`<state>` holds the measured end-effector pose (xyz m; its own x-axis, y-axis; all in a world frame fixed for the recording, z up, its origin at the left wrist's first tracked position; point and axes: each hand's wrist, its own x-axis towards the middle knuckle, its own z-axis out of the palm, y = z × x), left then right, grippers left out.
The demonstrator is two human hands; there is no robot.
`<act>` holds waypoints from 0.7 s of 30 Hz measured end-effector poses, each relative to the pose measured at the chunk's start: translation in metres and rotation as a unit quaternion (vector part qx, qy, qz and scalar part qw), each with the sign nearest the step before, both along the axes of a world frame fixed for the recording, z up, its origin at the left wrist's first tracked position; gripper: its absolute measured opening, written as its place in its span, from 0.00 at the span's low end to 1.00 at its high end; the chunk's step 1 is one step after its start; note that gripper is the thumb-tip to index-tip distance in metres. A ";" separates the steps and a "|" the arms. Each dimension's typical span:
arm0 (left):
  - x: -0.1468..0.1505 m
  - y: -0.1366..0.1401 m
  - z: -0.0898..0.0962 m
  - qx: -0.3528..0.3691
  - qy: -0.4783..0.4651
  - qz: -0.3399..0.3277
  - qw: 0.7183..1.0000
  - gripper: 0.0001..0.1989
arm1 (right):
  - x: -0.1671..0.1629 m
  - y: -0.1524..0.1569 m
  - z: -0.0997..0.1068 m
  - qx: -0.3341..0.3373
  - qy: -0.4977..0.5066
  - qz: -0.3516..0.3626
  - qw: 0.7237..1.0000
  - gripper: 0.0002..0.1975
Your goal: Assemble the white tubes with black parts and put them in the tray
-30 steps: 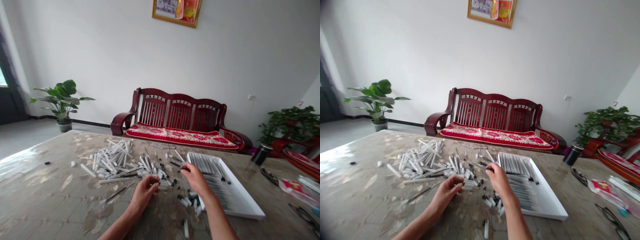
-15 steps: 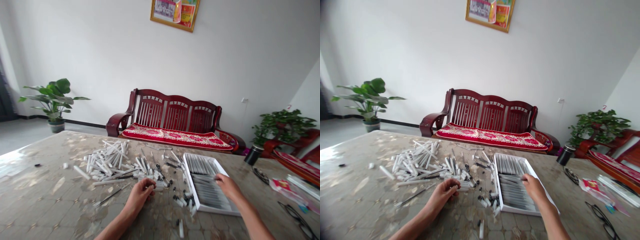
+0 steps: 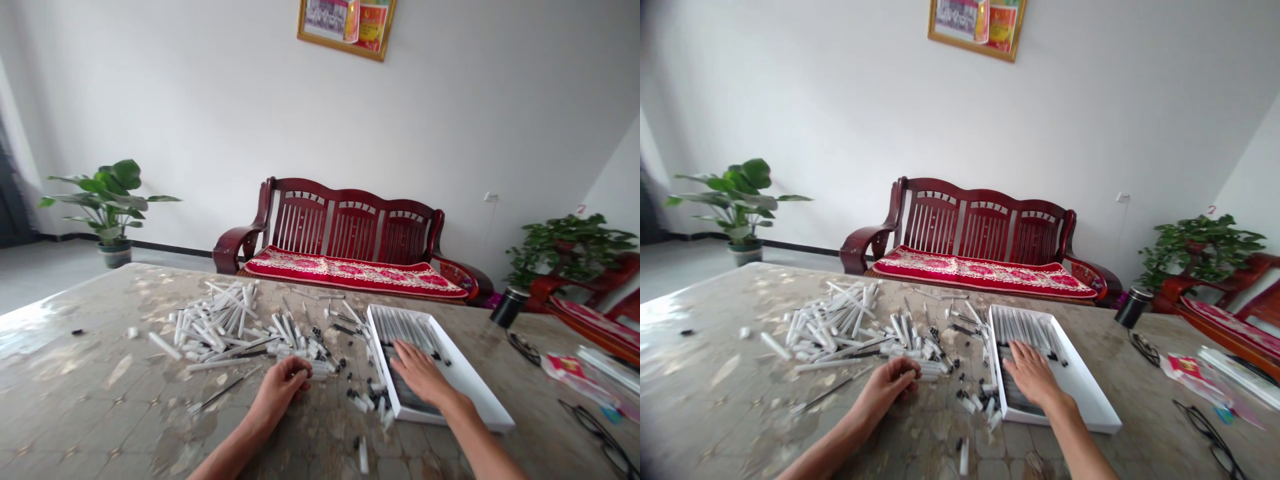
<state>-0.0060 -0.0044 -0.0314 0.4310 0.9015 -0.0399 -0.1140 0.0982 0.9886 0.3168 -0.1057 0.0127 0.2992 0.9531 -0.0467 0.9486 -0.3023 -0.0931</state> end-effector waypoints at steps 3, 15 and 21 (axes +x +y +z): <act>0.000 -0.001 0.002 0.002 -0.004 -0.006 1.000 0.17 | -0.002 -0.002 -0.006 -0.034 -0.023 -0.033 0.999 0.34; -0.006 0.004 0.013 -0.005 -0.009 0.111 0.994 0.18 | -0.026 0.010 0.002 0.170 -0.006 -0.023 0.985 0.24; -0.005 0.004 0.009 0.019 0.036 0.095 0.995 0.14 | -0.128 0.024 0.013 0.143 0.082 0.112 0.980 0.12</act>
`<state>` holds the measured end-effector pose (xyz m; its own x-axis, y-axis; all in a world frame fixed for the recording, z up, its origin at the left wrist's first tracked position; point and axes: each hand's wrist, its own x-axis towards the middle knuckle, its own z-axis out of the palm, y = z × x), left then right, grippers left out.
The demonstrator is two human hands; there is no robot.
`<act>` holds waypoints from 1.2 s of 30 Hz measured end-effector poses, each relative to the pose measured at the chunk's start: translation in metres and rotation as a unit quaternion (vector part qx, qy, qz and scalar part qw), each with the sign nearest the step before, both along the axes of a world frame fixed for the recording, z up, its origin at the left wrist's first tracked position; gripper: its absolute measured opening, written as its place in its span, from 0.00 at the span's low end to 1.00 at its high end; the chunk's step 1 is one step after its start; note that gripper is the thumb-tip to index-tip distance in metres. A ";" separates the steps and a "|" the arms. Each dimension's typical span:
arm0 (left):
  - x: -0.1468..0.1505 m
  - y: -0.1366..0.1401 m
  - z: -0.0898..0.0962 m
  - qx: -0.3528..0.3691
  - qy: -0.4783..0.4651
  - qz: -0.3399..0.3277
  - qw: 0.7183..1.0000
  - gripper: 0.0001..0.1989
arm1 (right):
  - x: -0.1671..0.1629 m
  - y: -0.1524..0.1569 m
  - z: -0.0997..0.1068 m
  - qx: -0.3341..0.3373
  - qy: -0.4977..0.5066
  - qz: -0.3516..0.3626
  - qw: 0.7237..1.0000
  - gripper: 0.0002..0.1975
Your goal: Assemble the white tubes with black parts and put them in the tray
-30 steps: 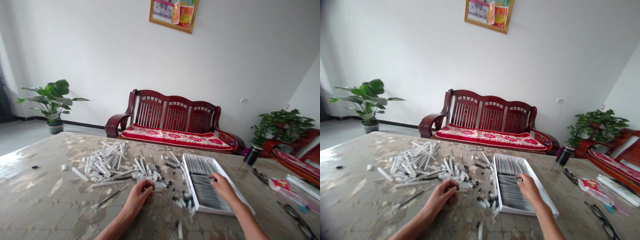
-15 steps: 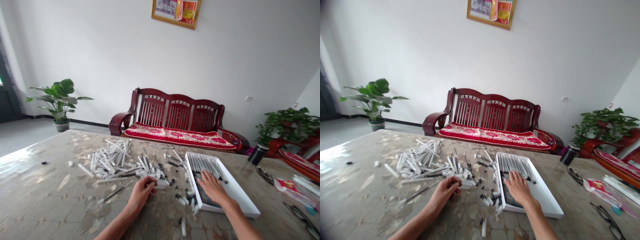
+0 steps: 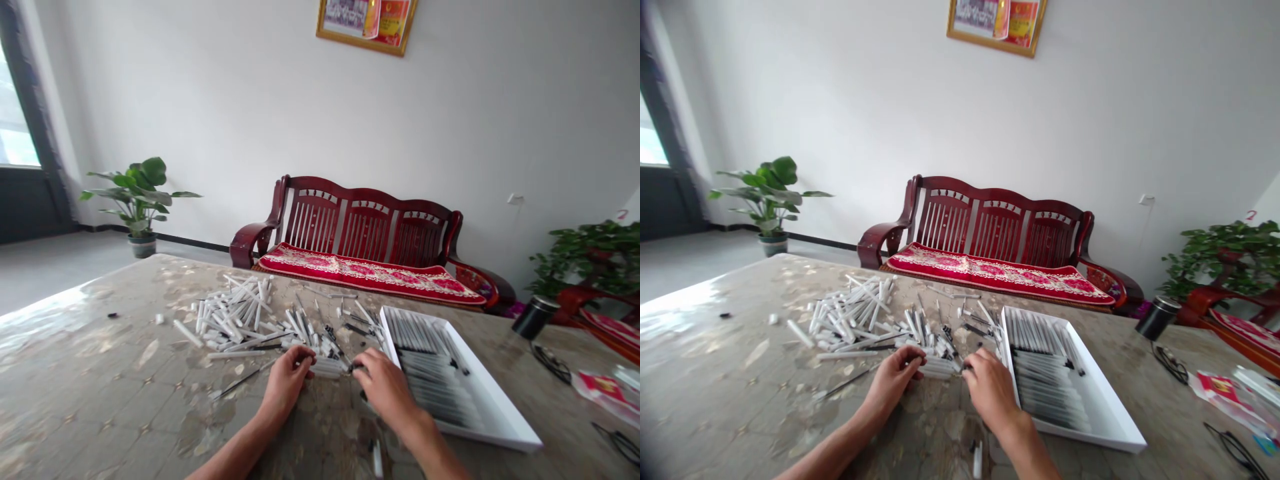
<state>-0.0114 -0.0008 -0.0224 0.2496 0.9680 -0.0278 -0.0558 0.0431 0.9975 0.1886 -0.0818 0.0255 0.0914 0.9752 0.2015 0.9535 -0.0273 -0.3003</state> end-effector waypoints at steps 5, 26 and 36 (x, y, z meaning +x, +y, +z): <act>-0.001 0.000 -0.003 0.024 0.013 -0.013 1.000 0.12 | -0.041 0.015 -0.010 -0.031 -0.053 -0.008 0.998 0.08; 0.004 -0.008 0.004 0.000 -0.041 -0.069 0.997 0.22 | -0.054 -0.007 -0.015 -0.006 0.142 -0.016 0.990 0.07; 0.000 -0.001 0.007 -0.110 -0.173 0.046 0.978 0.27 | -0.033 -0.068 -0.056 -0.045 0.293 0.195 0.935 0.06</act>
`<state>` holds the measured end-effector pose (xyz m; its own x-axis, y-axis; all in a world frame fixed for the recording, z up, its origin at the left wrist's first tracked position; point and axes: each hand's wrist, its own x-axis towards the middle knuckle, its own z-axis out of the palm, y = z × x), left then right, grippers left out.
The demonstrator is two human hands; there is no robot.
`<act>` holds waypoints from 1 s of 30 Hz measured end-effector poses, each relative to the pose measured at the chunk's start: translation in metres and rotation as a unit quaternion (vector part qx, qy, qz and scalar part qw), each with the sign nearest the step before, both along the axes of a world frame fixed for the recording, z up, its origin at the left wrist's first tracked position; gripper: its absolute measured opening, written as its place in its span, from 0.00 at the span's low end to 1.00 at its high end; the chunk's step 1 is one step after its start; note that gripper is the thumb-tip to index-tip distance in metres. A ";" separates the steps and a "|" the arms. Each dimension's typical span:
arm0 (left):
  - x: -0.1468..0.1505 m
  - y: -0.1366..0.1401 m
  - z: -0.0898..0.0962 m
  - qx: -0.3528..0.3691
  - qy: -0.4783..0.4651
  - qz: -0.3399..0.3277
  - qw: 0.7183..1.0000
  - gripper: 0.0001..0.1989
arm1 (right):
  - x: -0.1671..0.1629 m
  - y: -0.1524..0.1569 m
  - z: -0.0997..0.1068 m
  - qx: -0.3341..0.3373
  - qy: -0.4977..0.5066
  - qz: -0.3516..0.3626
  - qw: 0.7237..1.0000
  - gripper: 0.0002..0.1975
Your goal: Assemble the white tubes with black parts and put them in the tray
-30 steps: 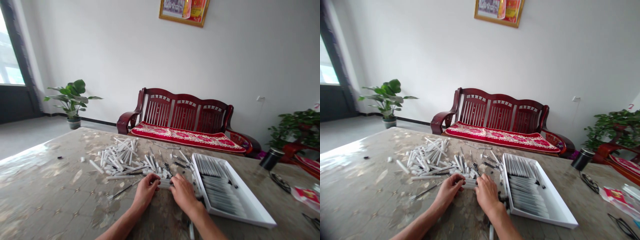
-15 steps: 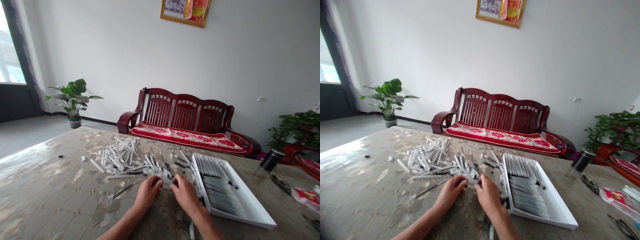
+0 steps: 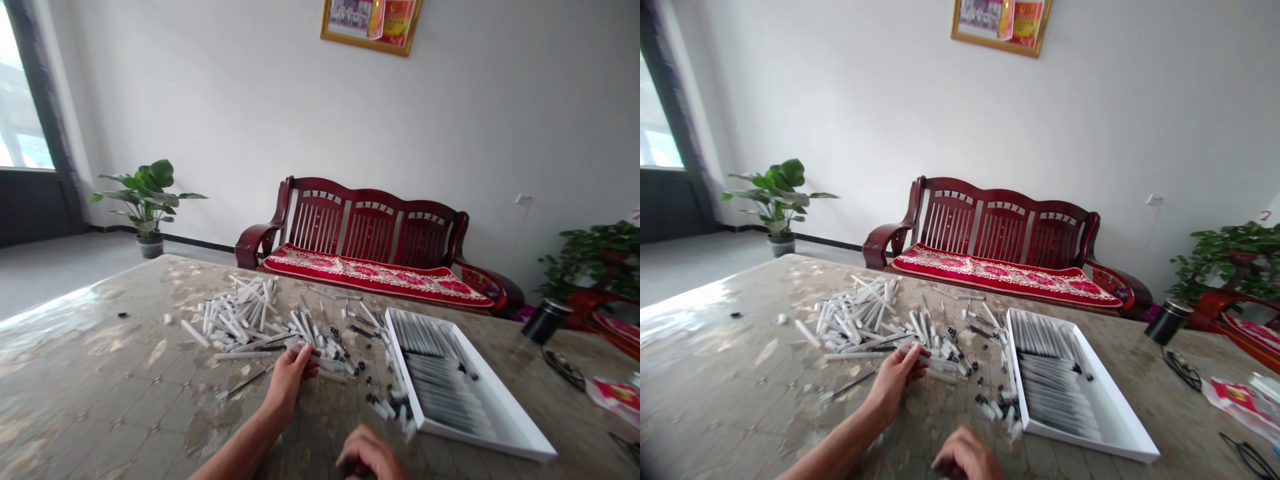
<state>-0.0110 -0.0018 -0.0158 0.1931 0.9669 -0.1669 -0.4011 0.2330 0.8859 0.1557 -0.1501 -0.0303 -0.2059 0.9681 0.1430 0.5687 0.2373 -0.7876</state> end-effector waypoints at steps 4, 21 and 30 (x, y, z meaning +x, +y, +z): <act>0.004 -0.001 -0.002 -0.020 -0.028 -0.008 0.999 0.28 | 0.013 0.005 -0.004 0.077 -0.064 0.041 0.994 0.07; 0.004 0.002 -0.006 -0.078 -0.127 -0.012 0.989 0.18 | 0.016 0.093 0.035 0.054 -0.399 -0.272 0.874 0.11; 0.003 0.000 -0.006 -0.056 -0.115 -0.017 0.992 0.17 | 0.009 0.125 0.060 -0.078 -0.468 -0.225 0.851 0.11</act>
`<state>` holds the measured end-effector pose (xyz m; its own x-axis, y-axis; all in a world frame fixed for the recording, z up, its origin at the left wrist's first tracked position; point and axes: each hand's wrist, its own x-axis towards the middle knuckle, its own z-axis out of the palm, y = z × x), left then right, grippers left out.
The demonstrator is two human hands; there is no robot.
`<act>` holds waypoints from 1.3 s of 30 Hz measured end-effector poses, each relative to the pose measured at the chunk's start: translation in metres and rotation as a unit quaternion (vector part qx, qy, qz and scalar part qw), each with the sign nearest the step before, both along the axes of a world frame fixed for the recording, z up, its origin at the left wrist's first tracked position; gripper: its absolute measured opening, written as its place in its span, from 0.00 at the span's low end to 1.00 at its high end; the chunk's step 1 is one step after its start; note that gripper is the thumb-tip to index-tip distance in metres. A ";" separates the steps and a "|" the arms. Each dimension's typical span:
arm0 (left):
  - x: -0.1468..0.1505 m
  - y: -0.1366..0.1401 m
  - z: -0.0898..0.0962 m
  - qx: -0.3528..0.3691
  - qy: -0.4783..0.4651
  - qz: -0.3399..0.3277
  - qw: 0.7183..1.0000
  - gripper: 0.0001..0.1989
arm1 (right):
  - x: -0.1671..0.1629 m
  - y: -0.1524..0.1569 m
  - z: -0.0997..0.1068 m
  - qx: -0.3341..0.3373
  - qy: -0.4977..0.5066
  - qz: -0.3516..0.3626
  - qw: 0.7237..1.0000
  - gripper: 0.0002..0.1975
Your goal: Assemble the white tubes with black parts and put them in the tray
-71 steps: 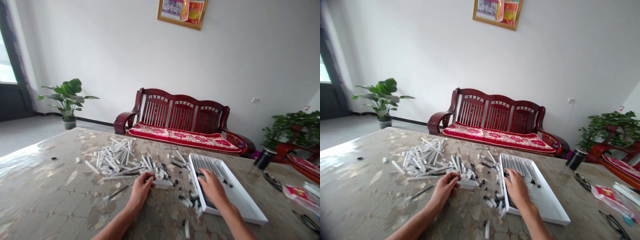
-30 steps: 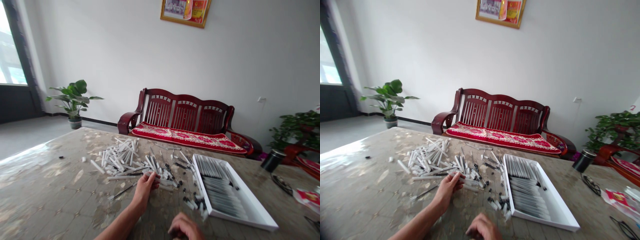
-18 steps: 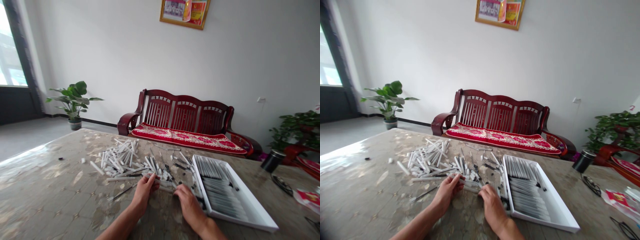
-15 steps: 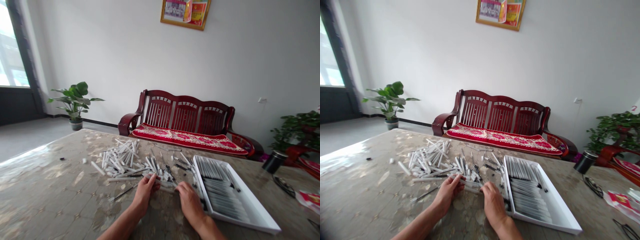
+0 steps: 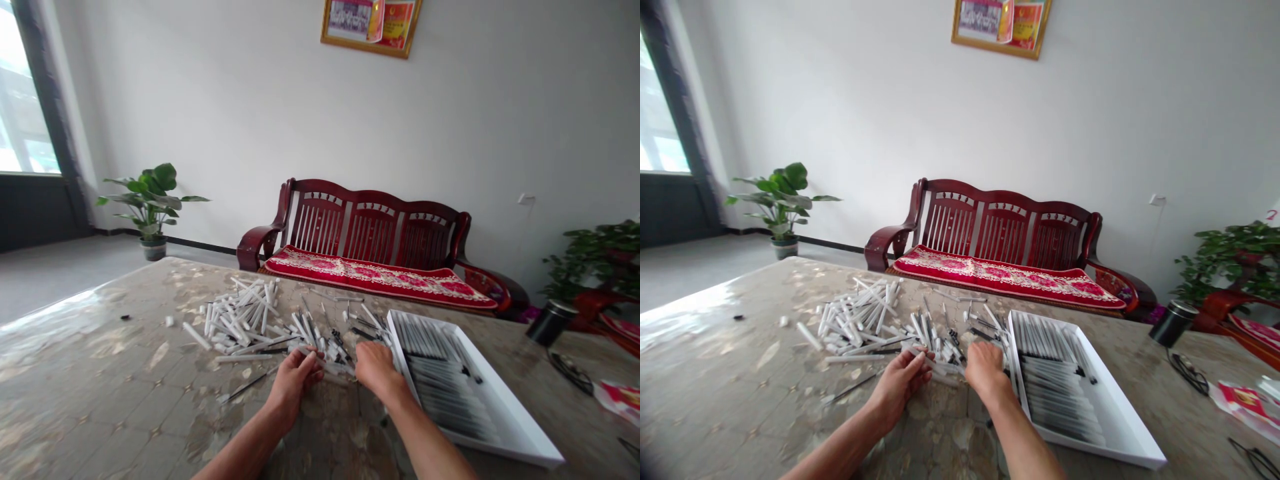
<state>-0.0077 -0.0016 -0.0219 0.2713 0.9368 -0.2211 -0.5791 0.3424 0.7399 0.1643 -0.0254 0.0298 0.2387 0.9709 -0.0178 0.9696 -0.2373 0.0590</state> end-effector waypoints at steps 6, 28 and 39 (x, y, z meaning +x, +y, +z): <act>-0.001 0.000 0.004 -0.033 0.012 0.017 0.999 0.07 | 0.000 0.004 0.002 0.006 0.002 -0.018 1.000 0.09; -0.014 0.013 0.016 -0.077 -0.079 0.144 0.983 0.05 | -0.013 -0.051 -0.044 0.235 0.355 0.136 0.895 0.03; -0.018 0.018 0.014 -0.080 -0.092 0.162 0.979 0.06 | -0.015 -0.051 -0.045 0.204 0.353 0.147 0.901 0.04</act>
